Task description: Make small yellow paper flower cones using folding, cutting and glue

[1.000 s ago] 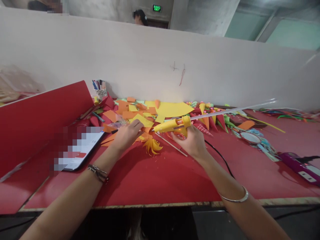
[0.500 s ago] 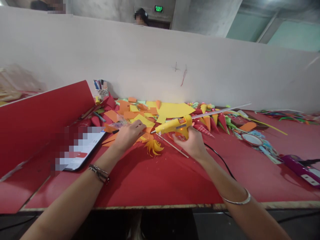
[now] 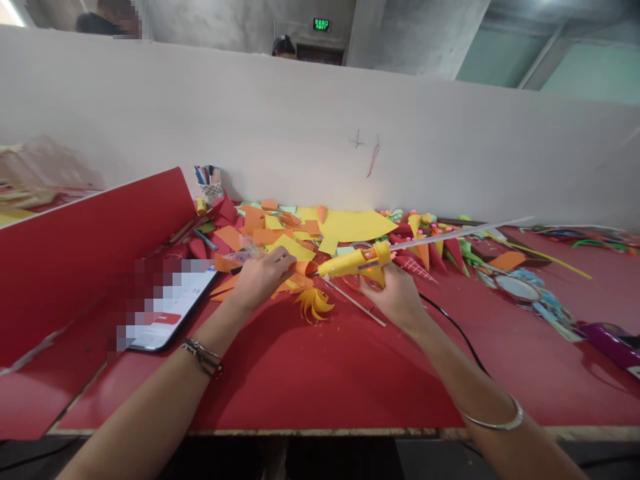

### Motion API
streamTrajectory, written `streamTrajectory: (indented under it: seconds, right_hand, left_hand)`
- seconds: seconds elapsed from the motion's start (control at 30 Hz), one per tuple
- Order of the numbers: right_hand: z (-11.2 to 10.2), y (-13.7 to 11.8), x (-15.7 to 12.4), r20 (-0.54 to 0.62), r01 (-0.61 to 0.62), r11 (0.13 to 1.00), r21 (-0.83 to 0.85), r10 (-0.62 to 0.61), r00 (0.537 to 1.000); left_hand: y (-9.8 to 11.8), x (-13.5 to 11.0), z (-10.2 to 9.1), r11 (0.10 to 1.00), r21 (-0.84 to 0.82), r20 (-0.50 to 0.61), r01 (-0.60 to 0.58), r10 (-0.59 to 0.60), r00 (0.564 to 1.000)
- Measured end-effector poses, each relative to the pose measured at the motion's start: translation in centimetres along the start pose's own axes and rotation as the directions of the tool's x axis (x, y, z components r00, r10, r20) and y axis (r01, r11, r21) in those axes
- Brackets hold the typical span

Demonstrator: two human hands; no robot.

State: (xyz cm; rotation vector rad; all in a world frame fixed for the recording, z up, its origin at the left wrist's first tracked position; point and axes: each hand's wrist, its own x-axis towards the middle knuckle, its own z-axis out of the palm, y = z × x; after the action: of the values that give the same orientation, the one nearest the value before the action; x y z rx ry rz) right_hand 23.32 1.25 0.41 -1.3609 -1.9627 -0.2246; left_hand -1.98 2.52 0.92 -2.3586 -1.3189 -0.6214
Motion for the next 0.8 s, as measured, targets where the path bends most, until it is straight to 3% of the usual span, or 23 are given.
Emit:
streamTrajectory:
  seconds: [0.27,0.5,0.8]
  right_hand:
    - [0.05,0.63,-0.04,0.024,-0.018,0.996,-0.091,0.021,0.999]
    - [0.02,0.63,-0.02,-0.015,-0.021,0.992,-0.122,0.019,1.000]
    - [0.19,0.84,-0.29,-0.110,0.051,0.983,-0.175,-0.071,0.991]
  left_hand:
    - [-0.01,0.08,-0.30,0.999,0.028,0.081,0.015,-0.017,0.997]
    - [0.28,0.36,-0.48,1.000,0.014,0.142,0.020,-0.022,0.990]
    - [0.58,0.51,-0.33,0.999,0.023,0.174,0.026,-0.029,0.984]
